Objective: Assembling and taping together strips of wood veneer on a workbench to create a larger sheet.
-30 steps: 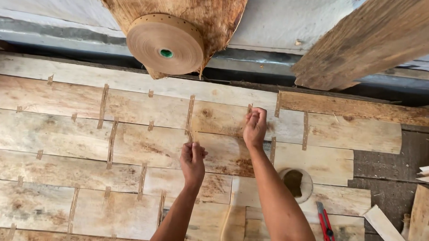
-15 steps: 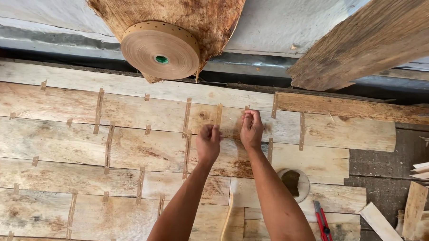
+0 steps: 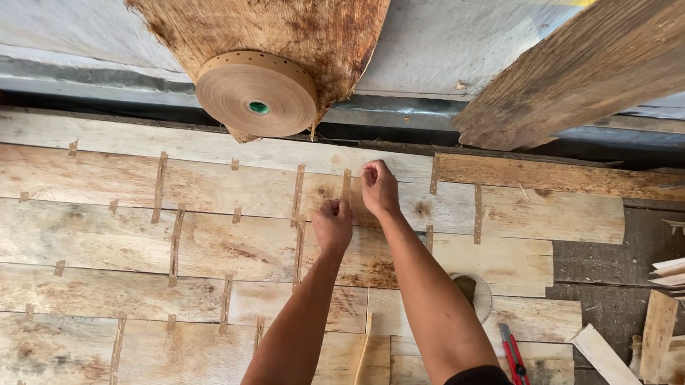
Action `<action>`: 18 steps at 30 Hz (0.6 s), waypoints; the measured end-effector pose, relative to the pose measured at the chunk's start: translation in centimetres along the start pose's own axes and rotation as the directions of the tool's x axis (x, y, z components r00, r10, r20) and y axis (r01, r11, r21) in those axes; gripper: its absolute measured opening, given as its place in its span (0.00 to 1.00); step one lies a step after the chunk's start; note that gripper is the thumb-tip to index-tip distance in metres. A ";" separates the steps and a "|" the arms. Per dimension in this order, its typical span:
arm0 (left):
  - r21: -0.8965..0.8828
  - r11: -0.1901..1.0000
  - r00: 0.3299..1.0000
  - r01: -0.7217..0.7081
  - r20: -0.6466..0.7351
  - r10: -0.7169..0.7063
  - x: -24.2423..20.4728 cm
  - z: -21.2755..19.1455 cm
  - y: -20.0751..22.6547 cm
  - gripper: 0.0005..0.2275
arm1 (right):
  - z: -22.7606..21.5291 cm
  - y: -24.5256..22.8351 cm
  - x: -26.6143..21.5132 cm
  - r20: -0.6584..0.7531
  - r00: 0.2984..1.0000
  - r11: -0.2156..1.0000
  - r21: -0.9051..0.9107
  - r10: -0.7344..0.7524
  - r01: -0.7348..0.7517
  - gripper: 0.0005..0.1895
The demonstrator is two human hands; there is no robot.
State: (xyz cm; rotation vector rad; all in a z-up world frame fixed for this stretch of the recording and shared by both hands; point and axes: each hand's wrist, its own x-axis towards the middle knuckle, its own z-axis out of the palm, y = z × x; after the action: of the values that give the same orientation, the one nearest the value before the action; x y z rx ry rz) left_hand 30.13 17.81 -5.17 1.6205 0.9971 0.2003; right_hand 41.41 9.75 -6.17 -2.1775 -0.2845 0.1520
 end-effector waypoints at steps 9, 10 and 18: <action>0.130 0.990 0.997 0.051 0.045 -0.057 0.1 -0.2 0.8 0.10 | 0.6 -0.6 1.2 0.121 0.974 0.979 -0.104 0.190 -0.178 0.16; 0.129 0.990 0.997 0.048 0.046 -0.055 0.2 -0.1 0.7 0.10 | 0.5 -0.7 1.3 0.119 0.975 0.979 -0.103 0.189 -0.178 0.16; 0.108 0.994 1.000 0.005 -0.010 -0.004 0.3 0.5 -0.4 0.10 | 1.1 -0.5 1.8 0.112 0.966 0.958 -0.199 0.233 -0.208 0.18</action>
State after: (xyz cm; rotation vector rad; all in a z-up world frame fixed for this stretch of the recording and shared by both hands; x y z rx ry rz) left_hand 30.39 17.68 -5.79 1.7167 1.0344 0.1535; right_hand 42.87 11.34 -6.41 -2.3866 -0.1332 0.4139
